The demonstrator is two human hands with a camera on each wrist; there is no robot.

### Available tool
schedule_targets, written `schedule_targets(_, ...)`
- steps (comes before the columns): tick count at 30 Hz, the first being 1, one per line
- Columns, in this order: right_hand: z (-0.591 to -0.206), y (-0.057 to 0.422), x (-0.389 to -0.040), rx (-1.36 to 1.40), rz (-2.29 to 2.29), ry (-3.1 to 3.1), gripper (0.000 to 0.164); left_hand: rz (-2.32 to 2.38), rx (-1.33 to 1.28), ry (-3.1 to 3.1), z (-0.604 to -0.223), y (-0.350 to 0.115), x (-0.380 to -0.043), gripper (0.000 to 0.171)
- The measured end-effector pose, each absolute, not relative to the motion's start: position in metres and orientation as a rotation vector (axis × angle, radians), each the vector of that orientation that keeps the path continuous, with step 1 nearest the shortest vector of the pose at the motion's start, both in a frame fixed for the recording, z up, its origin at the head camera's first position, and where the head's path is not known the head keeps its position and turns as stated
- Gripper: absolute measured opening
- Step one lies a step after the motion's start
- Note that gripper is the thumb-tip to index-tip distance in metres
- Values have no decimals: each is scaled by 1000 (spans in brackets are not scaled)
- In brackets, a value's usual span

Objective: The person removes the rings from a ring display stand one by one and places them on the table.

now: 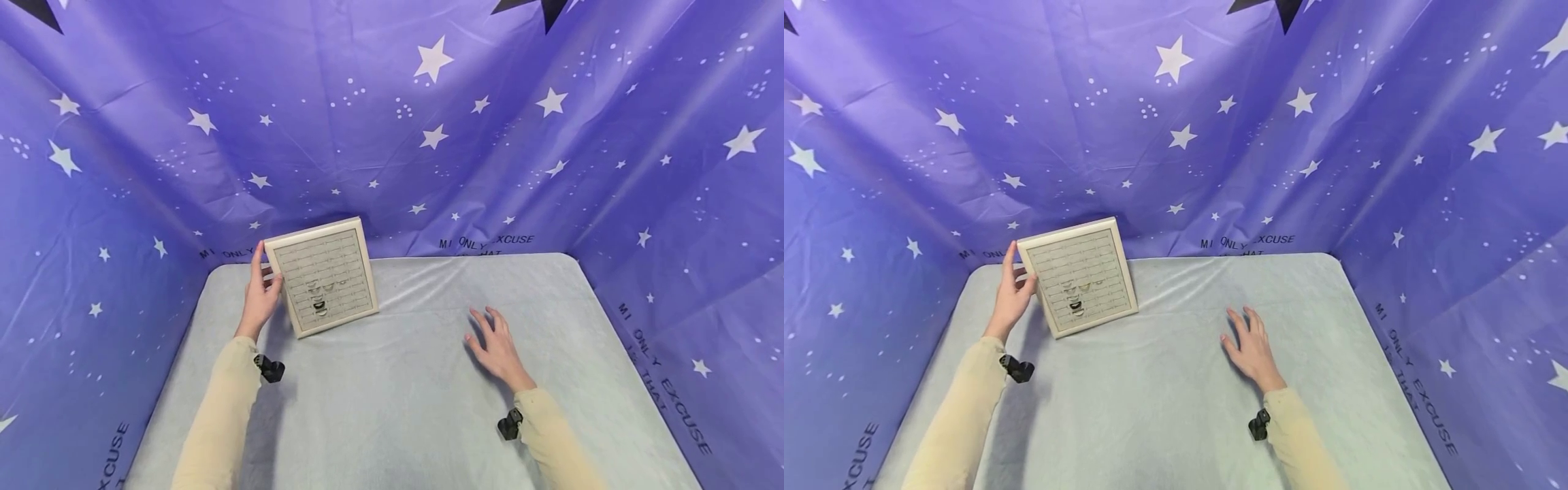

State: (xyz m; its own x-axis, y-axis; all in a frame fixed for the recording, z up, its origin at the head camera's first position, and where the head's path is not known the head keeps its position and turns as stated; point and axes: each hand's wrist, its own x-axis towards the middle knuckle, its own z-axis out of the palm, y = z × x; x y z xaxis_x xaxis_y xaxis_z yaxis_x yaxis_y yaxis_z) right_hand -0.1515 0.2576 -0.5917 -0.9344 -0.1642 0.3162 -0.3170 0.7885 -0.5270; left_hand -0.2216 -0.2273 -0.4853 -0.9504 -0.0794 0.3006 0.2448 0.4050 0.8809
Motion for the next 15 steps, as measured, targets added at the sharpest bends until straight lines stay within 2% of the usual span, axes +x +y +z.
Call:
schedule_targets(5, -594, 251, -149, 377, 905, -2730, 57, -1640, -178, -2380, -462, -217, -209, 74)
schedule_targets(15, -593, 231, -154, 404, 968, -2713, 57, -1800, -208, -2346, -457, -210, -196, 80)
